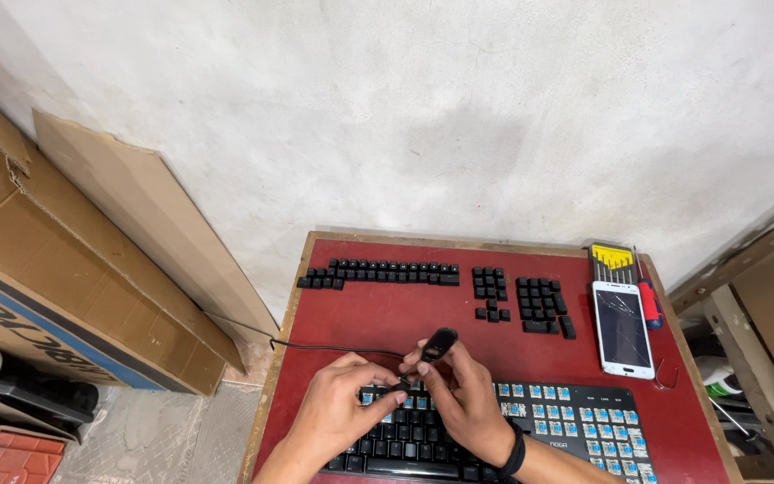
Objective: The person uses a keycap puller to remove keycaps from a mechanical keyboard and places them on the table. The person then uses the puller to remove switches from the keyboard and places them on the table.
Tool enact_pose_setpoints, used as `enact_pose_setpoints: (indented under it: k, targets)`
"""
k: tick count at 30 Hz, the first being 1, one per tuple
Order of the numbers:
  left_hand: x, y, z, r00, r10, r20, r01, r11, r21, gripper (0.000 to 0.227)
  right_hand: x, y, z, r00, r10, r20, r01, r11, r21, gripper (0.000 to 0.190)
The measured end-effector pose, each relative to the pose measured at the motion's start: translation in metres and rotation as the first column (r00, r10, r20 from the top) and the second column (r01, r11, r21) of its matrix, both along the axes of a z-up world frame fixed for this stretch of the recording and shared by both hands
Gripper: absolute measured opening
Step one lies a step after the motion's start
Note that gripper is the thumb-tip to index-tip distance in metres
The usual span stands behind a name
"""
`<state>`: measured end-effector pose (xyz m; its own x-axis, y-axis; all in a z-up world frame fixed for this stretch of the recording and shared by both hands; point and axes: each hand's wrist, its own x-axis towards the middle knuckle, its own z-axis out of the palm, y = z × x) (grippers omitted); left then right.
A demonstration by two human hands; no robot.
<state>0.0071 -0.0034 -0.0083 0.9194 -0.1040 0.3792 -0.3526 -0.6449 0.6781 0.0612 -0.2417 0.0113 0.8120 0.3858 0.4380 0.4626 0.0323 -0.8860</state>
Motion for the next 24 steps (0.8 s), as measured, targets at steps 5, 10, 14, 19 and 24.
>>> enact_pose_setpoints:
  k: [5,10,14,19,24]
  targets:
    - [0.010,0.020,0.021,0.986,0.135,-0.094,-0.123,0.984,0.130,0.027,0.001,-0.001,0.002,0.995,-0.006,-0.099,0.012,0.998,0.060,0.021]
    - [0.048,0.054,0.025,0.957,0.285,-0.056,-0.238,0.880,0.410,0.024,0.000,-0.003,-0.001,0.993,0.038,-0.111,-0.030,0.997,0.076,0.026]
    - [0.089,0.075,0.012,0.954,0.296,-0.038,-0.228,0.806,0.546,0.028,0.002,-0.003,-0.008,0.990,0.036,-0.137,-0.028,0.998,0.059,0.026]
    - [0.113,0.081,0.000,0.947,0.301,-0.111,-0.212,0.848,0.485,0.013,0.005,-0.003,-0.018,0.986,0.038,-0.163,-0.024,0.996,0.085,0.029]
    - [0.126,0.087,-0.021,0.970,0.232,0.079,-0.234,0.781,0.579,0.009,0.006,-0.002,-0.017,0.976,0.032,-0.213,-0.024,0.999,0.042,0.026]
